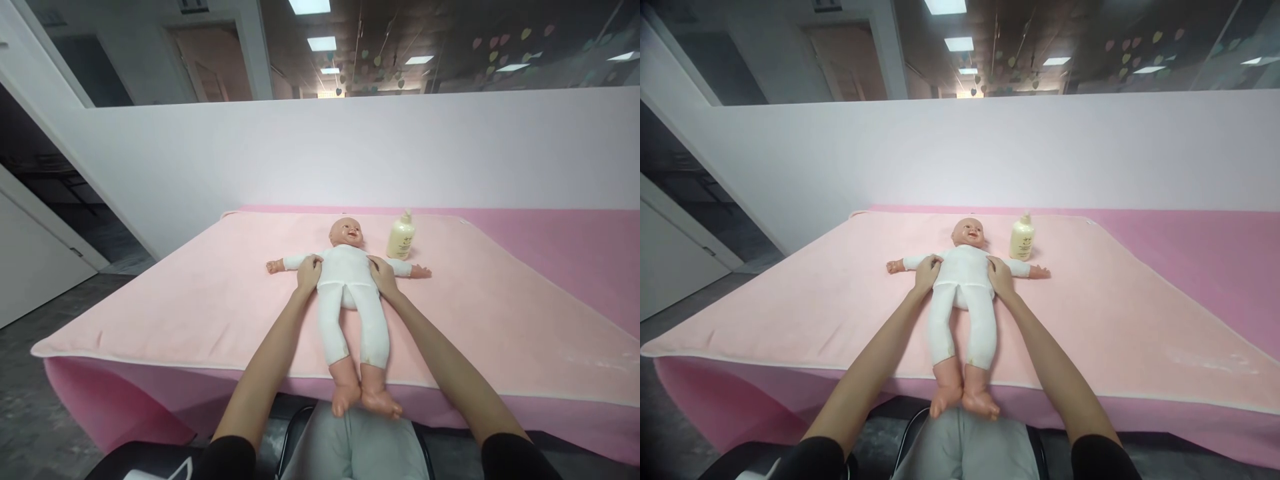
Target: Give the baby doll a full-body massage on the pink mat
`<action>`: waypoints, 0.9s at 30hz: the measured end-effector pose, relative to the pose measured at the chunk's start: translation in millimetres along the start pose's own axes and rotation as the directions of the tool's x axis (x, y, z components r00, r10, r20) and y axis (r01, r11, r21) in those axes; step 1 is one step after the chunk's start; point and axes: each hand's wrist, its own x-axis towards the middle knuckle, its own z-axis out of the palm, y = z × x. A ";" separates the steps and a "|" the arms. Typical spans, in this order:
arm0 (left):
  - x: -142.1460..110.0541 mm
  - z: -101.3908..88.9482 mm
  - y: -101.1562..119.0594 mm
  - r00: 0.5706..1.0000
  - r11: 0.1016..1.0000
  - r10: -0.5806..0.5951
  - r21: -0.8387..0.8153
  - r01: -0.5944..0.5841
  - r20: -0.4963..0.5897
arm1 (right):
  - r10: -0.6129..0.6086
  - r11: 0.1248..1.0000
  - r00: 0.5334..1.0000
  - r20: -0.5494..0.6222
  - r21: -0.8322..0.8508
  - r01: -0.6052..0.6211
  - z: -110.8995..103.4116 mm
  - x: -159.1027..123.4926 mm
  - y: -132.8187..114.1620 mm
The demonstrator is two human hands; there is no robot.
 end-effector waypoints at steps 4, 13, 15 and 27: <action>1.0 0.2 1.4 1.000 1.000 -0.016 0.013 0.016 -0.001 | -0.007 1.000 1.000 0.001 0.000 0.007 0.8 0.7 2.3; -0.3 0.6 2.5 1.000 1.000 -0.008 0.025 0.008 -0.003 | 0.007 1.000 1.000 -0.012 0.019 -0.007 1.3 0.4 4.0; -0.2 1.2 1.6 1.000 1.000 -0.011 0.024 0.011 -0.004 | 0.010 1.000 1.000 -0.009 0.017 -0.010 1.1 -0.2 3.1; 1.3 1.6 3.0 1.000 0.999 -0.006 0.032 0.006 -0.001 | -0.003 0.999 1.000 0.011 -0.035 0.004 -1.5 1.4 2.8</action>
